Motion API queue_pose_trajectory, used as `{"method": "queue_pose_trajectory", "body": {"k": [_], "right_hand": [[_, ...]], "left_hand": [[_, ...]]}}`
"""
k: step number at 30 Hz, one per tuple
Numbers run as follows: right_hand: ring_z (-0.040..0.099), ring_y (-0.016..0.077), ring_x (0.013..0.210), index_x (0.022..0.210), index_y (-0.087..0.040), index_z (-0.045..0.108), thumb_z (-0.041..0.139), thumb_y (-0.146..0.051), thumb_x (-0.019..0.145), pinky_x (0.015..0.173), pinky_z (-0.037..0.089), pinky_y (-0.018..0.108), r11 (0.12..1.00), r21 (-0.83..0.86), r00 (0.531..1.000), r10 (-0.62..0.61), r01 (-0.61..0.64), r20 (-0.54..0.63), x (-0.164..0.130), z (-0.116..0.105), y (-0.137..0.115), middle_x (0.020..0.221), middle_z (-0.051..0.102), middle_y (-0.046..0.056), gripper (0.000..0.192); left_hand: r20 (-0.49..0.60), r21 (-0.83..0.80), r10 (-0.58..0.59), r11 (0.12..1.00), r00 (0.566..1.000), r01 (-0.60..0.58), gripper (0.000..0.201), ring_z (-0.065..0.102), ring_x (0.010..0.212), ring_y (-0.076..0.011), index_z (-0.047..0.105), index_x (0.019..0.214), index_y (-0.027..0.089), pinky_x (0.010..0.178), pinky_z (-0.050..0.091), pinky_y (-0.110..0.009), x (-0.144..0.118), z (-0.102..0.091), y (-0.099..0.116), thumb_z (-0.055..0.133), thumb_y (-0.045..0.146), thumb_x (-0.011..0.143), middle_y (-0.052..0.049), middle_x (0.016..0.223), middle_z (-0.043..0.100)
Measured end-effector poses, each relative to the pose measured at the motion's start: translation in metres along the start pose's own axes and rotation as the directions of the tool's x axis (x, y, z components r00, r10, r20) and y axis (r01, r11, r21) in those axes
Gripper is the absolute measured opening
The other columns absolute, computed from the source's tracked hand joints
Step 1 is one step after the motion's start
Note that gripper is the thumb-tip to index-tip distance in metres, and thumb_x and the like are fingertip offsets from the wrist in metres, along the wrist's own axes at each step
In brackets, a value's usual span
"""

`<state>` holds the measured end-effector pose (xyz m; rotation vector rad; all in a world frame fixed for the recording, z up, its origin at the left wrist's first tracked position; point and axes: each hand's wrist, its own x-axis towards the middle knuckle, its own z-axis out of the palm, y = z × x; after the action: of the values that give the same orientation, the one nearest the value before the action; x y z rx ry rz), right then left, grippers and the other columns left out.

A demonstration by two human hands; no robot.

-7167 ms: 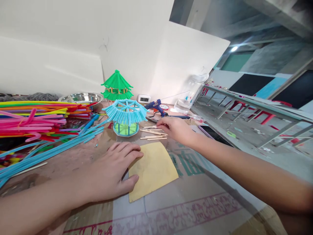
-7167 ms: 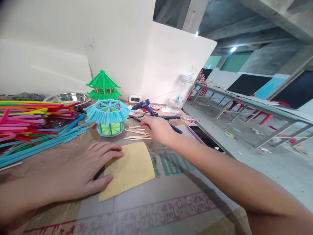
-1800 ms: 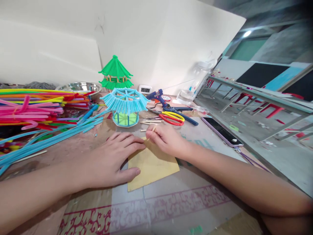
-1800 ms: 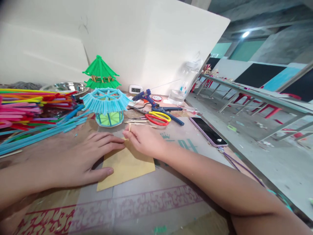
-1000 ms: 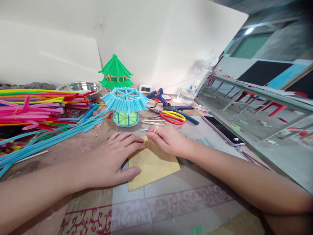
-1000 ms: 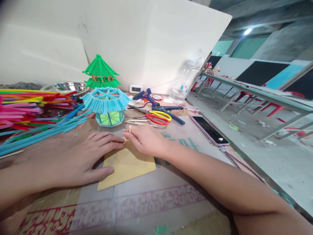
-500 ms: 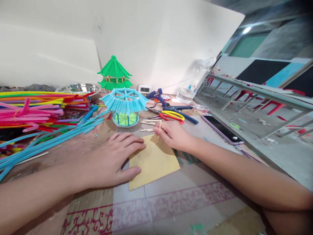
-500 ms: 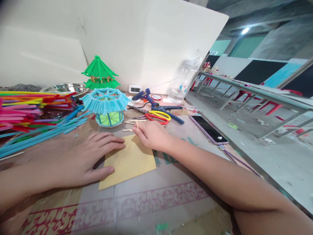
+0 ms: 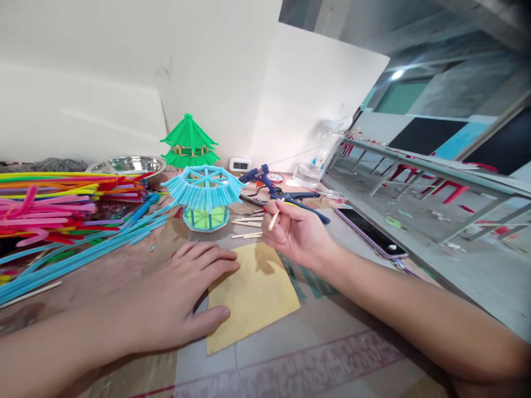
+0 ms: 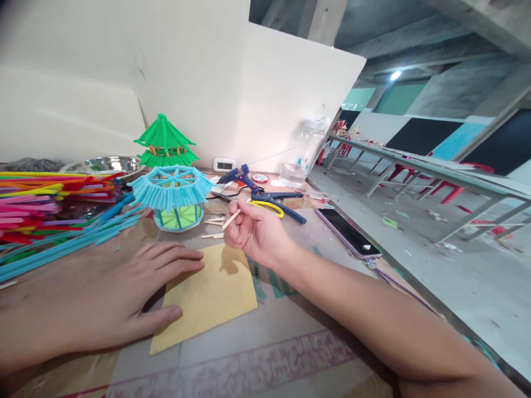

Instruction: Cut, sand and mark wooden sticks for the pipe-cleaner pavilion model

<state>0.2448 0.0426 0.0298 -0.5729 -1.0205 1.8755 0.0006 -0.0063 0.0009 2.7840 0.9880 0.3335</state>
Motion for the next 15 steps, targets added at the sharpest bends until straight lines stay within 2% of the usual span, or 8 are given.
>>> {"method": "queue_pose_trajectory", "body": {"k": [9,12,15], "right_hand": [[0.045,0.0131,0.04,0.073,-0.018,0.054,0.019,-0.023,0.1,0.045,0.037,0.022,0.998,-0.045,0.995,0.057,-0.053,0.086,-0.0041,0.0062,-0.0006,0.047,0.056,0.003,0.045],[0.047,0.0127,0.042,0.073,-0.018,0.054,0.027,-0.023,0.098,0.046,0.038,0.022,0.997,-0.055,0.994,0.053,-0.048,0.097,-0.0047,0.0061,-0.0003,0.049,0.058,0.003,0.038],[0.052,0.0118,0.045,0.074,-0.017,0.056,0.043,-0.025,0.092,0.048,0.041,0.021,0.996,-0.086,0.99,0.044,-0.032,0.133,-0.0064,0.0049,0.0036,0.052,0.061,0.002,0.024]], "left_hand": [[0.005,-0.014,-0.007,1.0,1.0,0.007,0.052,0.044,0.129,-0.0325,0.052,0.136,0.026,0.107,0.036,-0.053,-0.0009,0.0018,-0.001,0.054,0.049,0.089,-0.006,0.14,0.054],[0.001,-0.015,-0.008,1.0,1.0,0.008,0.053,0.045,0.127,-0.0329,0.053,0.135,0.025,0.106,0.037,-0.053,-0.0007,0.0015,-0.0004,0.057,0.048,0.088,-0.007,0.138,0.055],[-0.035,-0.028,0.01,1.0,0.999,-0.011,0.052,0.047,0.126,-0.0329,0.055,0.134,0.023,0.105,0.038,-0.051,-0.0002,0.0011,-0.0009,0.059,0.046,0.087,-0.008,0.136,0.057]]}}
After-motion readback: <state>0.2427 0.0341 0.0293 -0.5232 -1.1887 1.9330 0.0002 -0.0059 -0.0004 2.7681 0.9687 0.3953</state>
